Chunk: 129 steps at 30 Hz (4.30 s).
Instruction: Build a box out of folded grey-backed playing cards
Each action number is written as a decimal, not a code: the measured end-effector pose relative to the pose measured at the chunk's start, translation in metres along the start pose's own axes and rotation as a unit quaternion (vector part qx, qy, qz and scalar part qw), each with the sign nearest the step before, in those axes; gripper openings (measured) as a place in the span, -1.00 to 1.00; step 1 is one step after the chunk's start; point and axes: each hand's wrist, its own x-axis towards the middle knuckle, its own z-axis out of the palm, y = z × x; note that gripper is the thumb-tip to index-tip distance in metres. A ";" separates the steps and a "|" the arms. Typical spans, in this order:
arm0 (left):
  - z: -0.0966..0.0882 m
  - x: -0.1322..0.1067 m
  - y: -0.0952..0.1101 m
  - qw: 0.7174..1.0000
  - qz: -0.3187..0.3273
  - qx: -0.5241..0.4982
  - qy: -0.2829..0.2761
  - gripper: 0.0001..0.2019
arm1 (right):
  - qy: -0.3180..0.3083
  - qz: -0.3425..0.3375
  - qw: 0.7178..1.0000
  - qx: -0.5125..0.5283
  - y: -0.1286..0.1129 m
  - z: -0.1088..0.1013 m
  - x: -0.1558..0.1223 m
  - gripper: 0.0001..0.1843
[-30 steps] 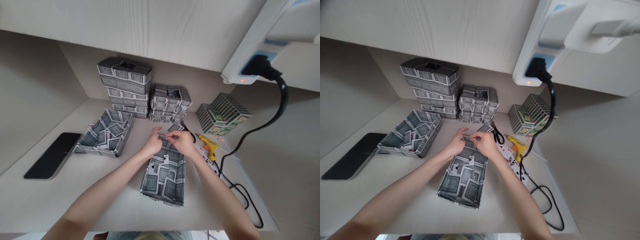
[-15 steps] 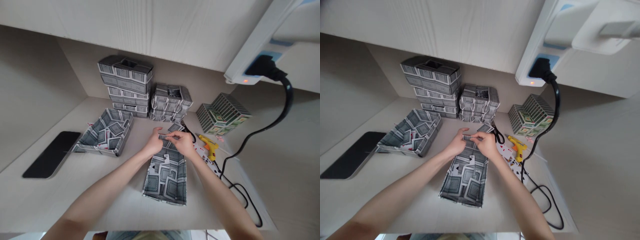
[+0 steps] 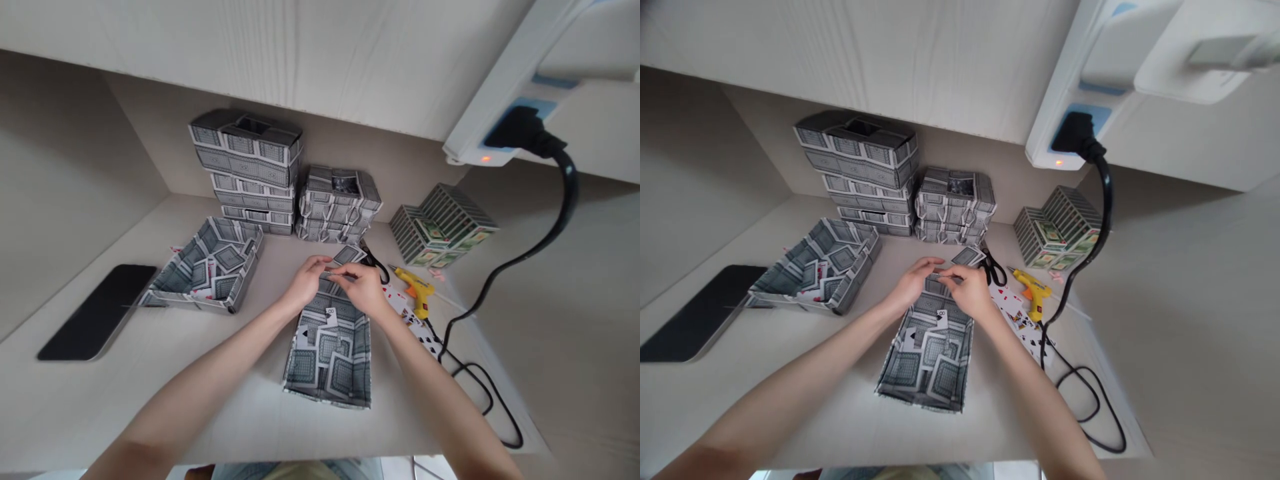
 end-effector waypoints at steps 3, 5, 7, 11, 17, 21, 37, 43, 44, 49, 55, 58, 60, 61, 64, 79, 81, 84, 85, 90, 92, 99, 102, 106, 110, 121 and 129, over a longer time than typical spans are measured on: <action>0.001 0.001 -0.005 1.000 0.004 -0.013 -0.002 -0.77 | -0.003 -0.002 1.000 -0.005 -0.001 0.001 -0.001 -0.92; 0.002 0.002 -0.007 1.000 0.000 -0.020 -0.002 -0.78 | -0.009 -0.006 1.000 -0.006 -0.001 0.001 -0.002 -0.92; 0.002 0.002 -0.008 1.000 -0.002 -0.022 0.000 -0.78 | -0.018 -0.010 1.000 -0.006 -0.002 0.001 -0.002 -0.92; 0.003 0.001 -0.005 1.000 -0.010 -0.028 -0.001 -0.78 | -0.028 -0.013 1.000 -0.004 -0.001 0.001 -0.002 -0.92; 0.004 0.000 -0.007 1.000 -0.008 -0.029 -0.006 -0.79 | -0.040 -0.021 0.999 0.011 0.002 0.001 -0.001 -0.94; 0.004 0.002 -0.010 0.999 0.000 -0.045 -0.016 -0.77 | -0.038 -0.027 0.998 0.028 0.005 0.001 0.000 -0.96; -0.017 0.007 0.001 0.970 -0.154 -0.146 -0.121 -0.49 | -0.038 0.037 0.998 0.041 0.007 0.003 -0.003 -0.84; -0.025 0.016 -0.007 0.964 -0.171 -0.159 -0.129 -0.44 | -0.059 0.046 0.995 0.071 0.006 0.001 -0.003 -0.78; -0.023 0.016 -0.008 0.964 -0.178 -0.154 -0.125 -0.45 | -0.054 0.055 0.994 0.075 0.006 0.000 -0.003 -0.75; -0.016 0.010 -0.008 0.975 -0.114 -0.119 -0.150 -0.59 | -0.035 0.117 0.988 0.099 0.014 -0.006 -0.003 -0.68; -0.012 0.005 0.000 0.991 -0.016 0.009 -0.130 -0.77 | -0.043 0.157 0.977 0.139 0.017 -0.007 -0.011 -0.66; -0.011 0.006 0.000 0.991 -0.004 0.021 -0.133 -0.79 | -0.041 0.170 0.972 0.156 0.016 -0.005 -0.013 -0.66; -0.010 0.007 -0.002 0.989 0.002 0.016 -0.146 -0.78 | -0.044 0.169 0.972 0.158 0.016 -0.003 -0.013 -0.66; -0.009 0.008 -0.003 0.988 0.004 0.014 -0.152 -0.77 | -0.045 0.167 0.973 0.154 0.016 -0.003 -0.013 -0.66; -0.008 0.009 -0.006 0.988 0.010 0.018 -0.152 -0.74 | -0.048 0.161 0.978 0.124 0.015 -0.003 -0.012 -0.67; -0.048 0.013 0.019 0.911 0.094 0.337 -0.218 -0.68 | -0.317 0.012 0.915 -0.251 -0.061 -0.024 -0.019 -0.82; -0.050 0.011 0.023 0.896 0.106 0.374 -0.215 -0.69 | -0.379 -0.012 0.873 -0.308 -0.066 -0.014 -0.021 -0.76; -0.051 0.009 0.027 0.881 0.111 0.409 -0.211 -0.68 | -0.415 -0.037 0.836 -0.358 -0.071 -0.003 -0.022 -0.77; -0.051 0.009 0.027 0.877 0.113 0.416 -0.210 -0.68 | -0.416 -0.040 0.831 -0.366 -0.072 -0.002 -0.022 -0.76; -0.051 0.009 0.028 0.871 0.112 0.433 -0.205 -0.68 | -0.408 -0.038 0.868 -0.280 -0.067 -0.011 -0.018 -0.76; -0.052 0.008 0.030 0.868 0.110 0.438 -0.206 -0.68 | -0.385 -0.009 0.907 -0.171 -0.060 -0.019 -0.016 -0.83; -0.049 0.004 0.034 0.870 0.159 0.419 -0.205 -0.70 | -0.242 0.171 0.935 0.196 -0.038 -0.044 -0.012 -0.69; -0.044 0.003 0.031 0.874 0.189 0.396 -0.208 -0.71 | -0.172 0.190 0.941 0.222 -0.037 -0.049 -0.011 -0.84; -0.038 0.002 0.025 0.868 0.224 0.401 -0.186 -0.76 | -0.118 0.247 0.918 0.286 -0.036 -0.052 -0.012 -0.80; -0.035 0.003 0.021 0.863 0.238 0.411 -0.174 -0.77 | -0.093 0.290 0.870 0.386 -0.031 -0.054 -0.013 -0.70; -0.036 0.003 0.020 0.855 0.195 0.453 -0.163 -0.70 | 0.036 0.272 0.911 0.307 -0.021 -0.045 -0.014 -0.74; -0.036 0.001 0.021 0.852 0.198 0.459 -0.156 -0.69 | 0.135 0.167 0.934 0.286 -0.020 -0.047 -0.012 -0.92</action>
